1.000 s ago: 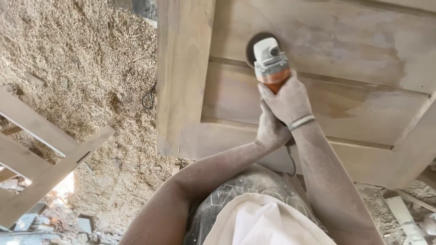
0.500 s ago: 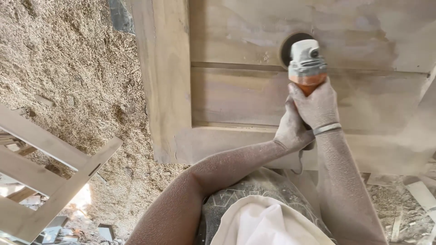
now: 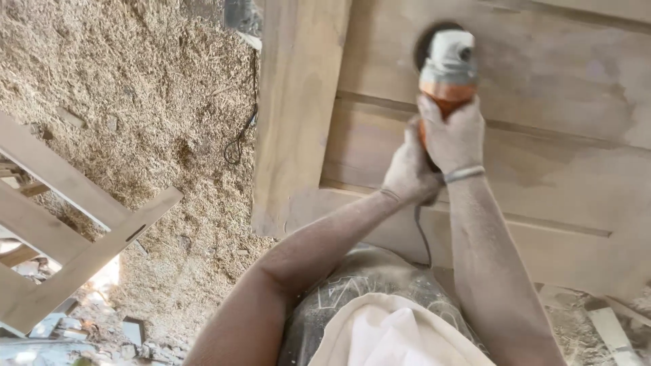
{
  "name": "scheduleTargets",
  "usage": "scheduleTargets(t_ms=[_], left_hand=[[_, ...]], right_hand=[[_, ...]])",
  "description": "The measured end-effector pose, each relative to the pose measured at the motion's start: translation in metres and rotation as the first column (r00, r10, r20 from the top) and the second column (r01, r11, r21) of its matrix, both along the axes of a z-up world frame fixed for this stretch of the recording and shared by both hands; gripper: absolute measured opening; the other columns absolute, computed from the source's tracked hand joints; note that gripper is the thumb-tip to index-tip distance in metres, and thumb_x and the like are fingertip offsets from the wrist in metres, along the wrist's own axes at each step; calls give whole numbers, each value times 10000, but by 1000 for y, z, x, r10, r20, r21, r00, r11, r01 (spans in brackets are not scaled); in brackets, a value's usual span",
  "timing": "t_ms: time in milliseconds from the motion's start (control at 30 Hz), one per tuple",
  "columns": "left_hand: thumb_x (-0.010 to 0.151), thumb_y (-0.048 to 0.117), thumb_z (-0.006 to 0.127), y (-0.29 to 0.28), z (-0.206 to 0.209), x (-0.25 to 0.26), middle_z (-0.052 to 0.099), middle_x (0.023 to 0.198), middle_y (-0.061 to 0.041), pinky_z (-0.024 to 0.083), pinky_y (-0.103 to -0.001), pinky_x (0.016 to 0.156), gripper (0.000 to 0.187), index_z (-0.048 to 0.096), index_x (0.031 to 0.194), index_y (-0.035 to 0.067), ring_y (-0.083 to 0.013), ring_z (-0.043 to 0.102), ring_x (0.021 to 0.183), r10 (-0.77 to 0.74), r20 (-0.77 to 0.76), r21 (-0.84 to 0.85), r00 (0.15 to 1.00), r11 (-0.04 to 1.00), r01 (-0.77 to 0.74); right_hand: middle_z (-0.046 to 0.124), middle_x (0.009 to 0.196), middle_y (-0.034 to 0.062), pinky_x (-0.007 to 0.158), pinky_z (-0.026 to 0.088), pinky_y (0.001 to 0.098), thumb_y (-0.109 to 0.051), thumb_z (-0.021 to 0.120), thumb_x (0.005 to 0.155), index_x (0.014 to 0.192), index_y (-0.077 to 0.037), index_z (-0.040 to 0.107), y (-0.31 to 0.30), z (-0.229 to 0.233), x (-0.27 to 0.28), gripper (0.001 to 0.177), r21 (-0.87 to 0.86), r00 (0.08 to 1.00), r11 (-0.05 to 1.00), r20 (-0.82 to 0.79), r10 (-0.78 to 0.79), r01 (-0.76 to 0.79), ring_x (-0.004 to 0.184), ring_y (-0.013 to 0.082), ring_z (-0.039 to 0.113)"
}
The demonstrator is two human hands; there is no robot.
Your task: Sanding a wooden door panel using a power angle grinder with a sanding disc attachment.
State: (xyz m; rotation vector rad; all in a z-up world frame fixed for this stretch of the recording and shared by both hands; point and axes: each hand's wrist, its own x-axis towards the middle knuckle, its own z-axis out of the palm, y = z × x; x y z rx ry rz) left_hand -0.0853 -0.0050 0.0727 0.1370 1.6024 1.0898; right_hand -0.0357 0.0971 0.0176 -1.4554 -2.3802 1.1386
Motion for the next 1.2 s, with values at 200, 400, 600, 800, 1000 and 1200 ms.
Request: scheduleTargets(t_ms=[200, 400, 600, 800, 1000, 1200], left_hand=[[727, 242, 774, -44, -38, -37, 619, 1278, -294, 623, -466, 966, 1006, 156, 1489, 19, -385, 711, 1132, 140, -260, 221, 956, 972, -82], [624, 355, 871, -57, -16, -34, 629, 1277, -340, 468, -645, 1117, 1097, 216, 1493, 217, -539, 575, 1261, 225, -26, 14, 974, 974, -224], [625, 319, 863, -44, -2, -9, 614, 1267, -355, 446, -644, 1137, 1107, 194, 1494, 169, -537, 567, 1264, 257, 54, -52, 965, 966, -254], [618, 295, 836, -11, 3, 20, 607, 1303, -321, 441, -621, 1148, 1111, 183, 1508, 169, -512, 559, 1287, 194, 131, -28, 972, 981, -192], [613, 286, 833, 8, -2, 43, 597, 1313, -316, 439, -628, 1145, 1116, 179, 1510, 169, -514, 545, 1299, 183, 155, -5, 971, 983, -184], [624, 282, 811, 19, 8, 55, 581, 1325, -329, 443, -635, 1140, 1105, 164, 1506, 124, -530, 545, 1289, 133, 158, -8, 978, 991, -134]], right_hand=[[717, 1001, 181, 761, 633, 329, -322, 727, 961, 1161, 43, 531, -33, 20, -80, 460, -14, 977, 977, -38, 211, -212, 838, 255, 756], [699, 1062, 294, 879, 533, 616, -533, 811, 883, 1165, -4, 524, -59, 19, -73, 665, -84, 992, 990, 45, 114, -110, 1076, 481, 658], [709, 1085, 241, 909, 544, 581, -572, 813, 871, 1167, -44, 497, -50, 29, -46, 683, -131, 955, 984, 254, 152, -121, 1095, 423, 667], [691, 1099, 296, 940, 524, 611, -561, 819, 872, 1190, -17, 495, -19, 41, -16, 709, -120, 941, 990, 318, 115, -81, 1117, 470, 643], [685, 1106, 301, 941, 520, 619, -560, 810, 880, 1185, -18, 493, 1, 48, 4, 697, -138, 940, 989, 330, 87, -43, 1126, 483, 634], [692, 1098, 280, 923, 532, 623, -561, 821, 871, 1191, -28, 518, 12, 38, 33, 691, -84, 955, 996, 290, 57, -33, 1114, 475, 638]])
